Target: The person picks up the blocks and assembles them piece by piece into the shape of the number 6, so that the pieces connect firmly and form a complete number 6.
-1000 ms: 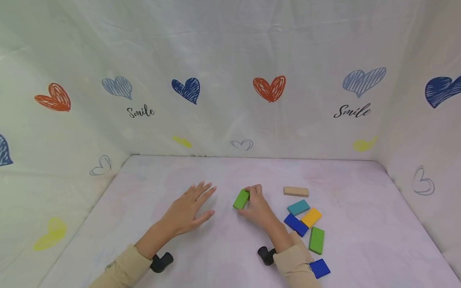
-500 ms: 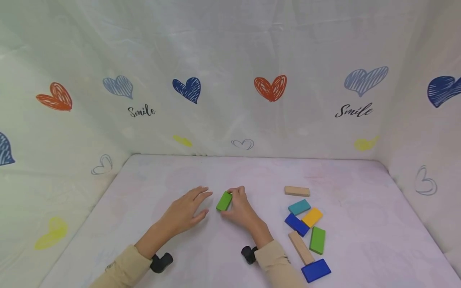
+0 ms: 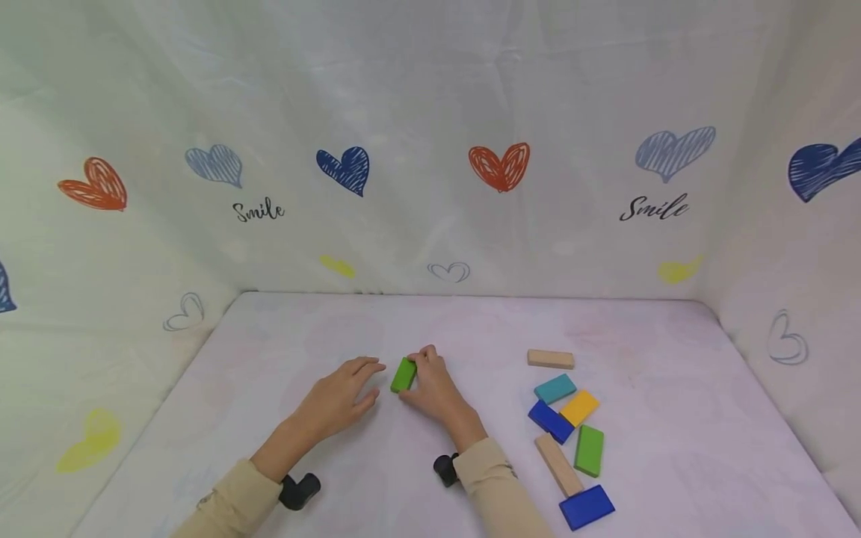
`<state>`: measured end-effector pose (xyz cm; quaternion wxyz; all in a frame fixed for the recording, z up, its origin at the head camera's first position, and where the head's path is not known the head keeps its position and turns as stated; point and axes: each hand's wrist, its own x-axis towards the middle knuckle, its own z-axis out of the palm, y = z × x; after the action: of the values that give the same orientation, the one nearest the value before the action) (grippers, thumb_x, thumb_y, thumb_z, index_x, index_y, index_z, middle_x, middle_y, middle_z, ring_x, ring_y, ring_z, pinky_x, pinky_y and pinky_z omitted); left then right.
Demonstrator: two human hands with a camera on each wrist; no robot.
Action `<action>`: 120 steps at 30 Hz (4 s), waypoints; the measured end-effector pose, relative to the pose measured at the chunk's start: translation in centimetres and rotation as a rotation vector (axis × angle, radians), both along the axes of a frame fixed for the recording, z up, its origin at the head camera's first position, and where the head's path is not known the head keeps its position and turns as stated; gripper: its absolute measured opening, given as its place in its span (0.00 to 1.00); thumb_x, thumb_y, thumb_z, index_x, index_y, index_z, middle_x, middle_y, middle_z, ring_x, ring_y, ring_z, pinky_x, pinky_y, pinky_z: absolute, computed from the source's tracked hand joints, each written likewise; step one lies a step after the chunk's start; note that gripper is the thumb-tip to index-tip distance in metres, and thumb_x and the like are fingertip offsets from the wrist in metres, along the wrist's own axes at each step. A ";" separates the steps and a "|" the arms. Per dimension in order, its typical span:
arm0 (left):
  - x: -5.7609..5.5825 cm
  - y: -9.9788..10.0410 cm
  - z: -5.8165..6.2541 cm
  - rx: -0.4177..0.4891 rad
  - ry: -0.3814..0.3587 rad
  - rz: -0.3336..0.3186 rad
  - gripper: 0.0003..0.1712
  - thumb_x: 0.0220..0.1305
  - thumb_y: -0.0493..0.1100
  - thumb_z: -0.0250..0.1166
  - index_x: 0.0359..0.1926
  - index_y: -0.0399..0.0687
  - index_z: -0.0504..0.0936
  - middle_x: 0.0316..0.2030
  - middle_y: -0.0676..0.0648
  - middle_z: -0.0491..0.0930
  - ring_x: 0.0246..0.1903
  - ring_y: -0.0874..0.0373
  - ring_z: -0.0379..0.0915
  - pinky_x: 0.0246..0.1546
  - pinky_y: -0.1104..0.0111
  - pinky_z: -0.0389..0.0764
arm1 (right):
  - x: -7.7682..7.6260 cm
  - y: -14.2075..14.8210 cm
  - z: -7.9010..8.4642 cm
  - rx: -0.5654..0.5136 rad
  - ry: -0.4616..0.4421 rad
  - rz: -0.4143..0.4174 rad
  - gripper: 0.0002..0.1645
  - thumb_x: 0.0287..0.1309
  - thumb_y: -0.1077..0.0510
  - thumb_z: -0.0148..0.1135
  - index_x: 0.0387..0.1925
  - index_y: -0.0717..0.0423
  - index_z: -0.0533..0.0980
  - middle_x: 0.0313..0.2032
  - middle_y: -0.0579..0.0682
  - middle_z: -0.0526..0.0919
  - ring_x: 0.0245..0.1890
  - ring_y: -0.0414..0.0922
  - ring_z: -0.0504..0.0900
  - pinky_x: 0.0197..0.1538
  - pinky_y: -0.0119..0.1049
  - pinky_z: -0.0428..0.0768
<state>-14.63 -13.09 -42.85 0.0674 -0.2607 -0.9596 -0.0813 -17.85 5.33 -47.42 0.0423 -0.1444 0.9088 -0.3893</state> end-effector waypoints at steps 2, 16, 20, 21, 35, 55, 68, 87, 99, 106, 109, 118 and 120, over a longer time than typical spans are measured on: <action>-0.1 -0.1 -0.1 -0.006 -0.005 0.009 0.21 0.60 0.46 0.62 0.54 0.46 0.74 0.54 0.45 0.75 0.55 0.53 0.72 0.47 0.63 0.79 | 0.0 0.0 0.0 0.014 -0.008 -0.002 0.35 0.44 0.58 0.71 0.56 0.63 0.69 0.53 0.57 0.66 0.54 0.53 0.70 0.56 0.46 0.73; -0.7 0.0 -0.6 0.096 -0.125 0.076 0.25 0.61 0.46 0.62 0.58 0.45 0.72 0.53 0.45 0.75 0.55 0.51 0.72 0.50 0.58 0.77 | 0.4 1.0 0.9 -0.066 -0.077 -0.014 0.35 0.47 0.58 0.69 0.58 0.59 0.68 0.55 0.55 0.68 0.45 0.46 0.73 0.45 0.41 0.76; -1.1 0.3 -0.9 0.160 -0.205 0.125 0.27 0.61 0.47 0.62 0.60 0.45 0.70 0.54 0.44 0.75 0.57 0.49 0.70 0.55 0.56 0.74 | 0.6 1.8 1.7 -0.101 -0.097 -0.037 0.33 0.49 0.59 0.67 0.58 0.57 0.68 0.54 0.55 0.70 0.50 0.48 0.74 0.48 0.43 0.77; -1.2 0.4 -0.9 0.177 -0.228 0.141 0.28 0.61 0.48 0.62 0.60 0.44 0.70 0.55 0.43 0.74 0.57 0.49 0.70 0.56 0.56 0.73 | 0.6 2.0 1.9 -0.104 -0.101 -0.044 0.32 0.50 0.59 0.67 0.58 0.57 0.68 0.54 0.55 0.70 0.50 0.48 0.74 0.48 0.43 0.77; -3.0 1.3 -2.2 0.481 -0.390 0.222 0.28 0.57 0.41 0.65 0.58 0.39 0.71 0.46 0.42 0.78 0.44 0.51 0.75 0.45 0.59 0.77 | 0.3 7.5 4.7 -0.043 0.003 -0.085 0.28 0.55 0.60 0.63 0.57 0.61 0.69 0.53 0.57 0.77 0.56 0.55 0.72 0.61 0.52 0.69; -3.6 3.4 -3.0 0.507 -0.461 0.356 0.27 0.51 0.45 0.70 0.50 0.36 0.75 0.27 0.48 0.75 0.26 0.58 0.67 0.28 0.69 0.70 | 0.8 18.6 4.7 0.016 -0.105 -0.243 0.31 0.61 0.50 0.58 0.60 0.64 0.66 0.60 0.69 0.64 0.60 0.66 0.62 0.58 0.62 0.65; -3.9 4.1 -3.6 0.543 -0.487 0.386 0.22 0.51 0.45 0.70 0.46 0.39 0.78 0.28 0.48 0.76 0.26 0.58 0.68 0.27 0.71 0.69 | 0.5 23.2 2.1 -0.012 -0.234 -0.339 0.36 0.61 0.49 0.57 0.61 0.70 0.62 0.58 0.72 0.65 0.54 0.64 0.66 0.57 0.57 0.70; -5.5 4.2 -4.0 0.688 -0.608 0.458 0.15 0.55 0.41 0.66 0.43 0.40 0.79 0.24 0.47 0.74 0.14 0.63 0.68 0.16 0.75 0.72 | -0.8 24.4 0.4 -0.095 -0.398 -0.353 0.34 0.58 0.55 0.59 0.61 0.68 0.63 0.56 0.69 0.65 0.51 0.59 0.66 0.60 0.56 0.65; -5.8 4.3 -3.8 0.700 -0.645 0.481 0.14 0.55 0.40 0.66 0.42 0.41 0.78 0.21 0.48 0.73 0.13 0.62 0.67 0.14 0.75 0.71 | -0.9 24.3 0.6 -0.034 -0.386 -0.358 0.34 0.55 0.53 0.63 0.58 0.69 0.65 0.47 0.65 0.68 0.45 0.55 0.66 0.50 0.47 0.68; -5.8 4.3 -4.0 0.713 -0.662 0.465 0.14 0.55 0.40 0.65 0.43 0.40 0.77 0.19 0.48 0.73 0.11 0.61 0.66 0.11 0.75 0.71 | -0.8 24.4 0.7 -0.037 -0.394 -0.358 0.34 0.55 0.53 0.63 0.57 0.70 0.65 0.45 0.61 0.70 0.44 0.54 0.67 0.50 0.45 0.68; -5.8 4.3 -4.2 0.713 -0.659 0.463 0.14 0.55 0.40 0.65 0.42 0.40 0.77 0.18 0.48 0.72 0.10 0.62 0.66 0.10 0.76 0.69 | -0.8 24.5 0.7 -0.047 -0.401 -0.366 0.35 0.55 0.53 0.64 0.57 0.70 0.65 0.44 0.61 0.71 0.44 0.54 0.67 0.50 0.45 0.69; -5.9 4.3 -4.1 0.725 -0.678 0.485 0.14 0.55 0.41 0.65 0.43 0.41 0.77 0.18 0.49 0.71 0.10 0.62 0.63 0.10 0.77 0.67 | -0.6 24.3 1.2 -0.004 -0.395 -0.360 0.33 0.56 0.52 0.63 0.56 0.70 0.66 0.44 0.62 0.71 0.44 0.55 0.67 0.50 0.46 0.69; -5.9 4.3 -4.0 0.732 -0.681 0.489 0.14 0.55 0.41 0.65 0.43 0.41 0.77 0.18 0.49 0.71 0.10 0.62 0.63 0.10 0.77 0.67 | -0.5 24.2 1.5 0.037 -0.369 -0.344 0.32 0.56 0.52 0.63 0.55 0.69 0.67 0.43 0.62 0.71 0.43 0.55 0.68 0.49 0.47 0.70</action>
<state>-20.49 -8.84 -46.87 -0.1437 0.0511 -0.8689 -0.4709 -18.37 29.58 -45.94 0.1433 0.0868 0.9039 -0.3936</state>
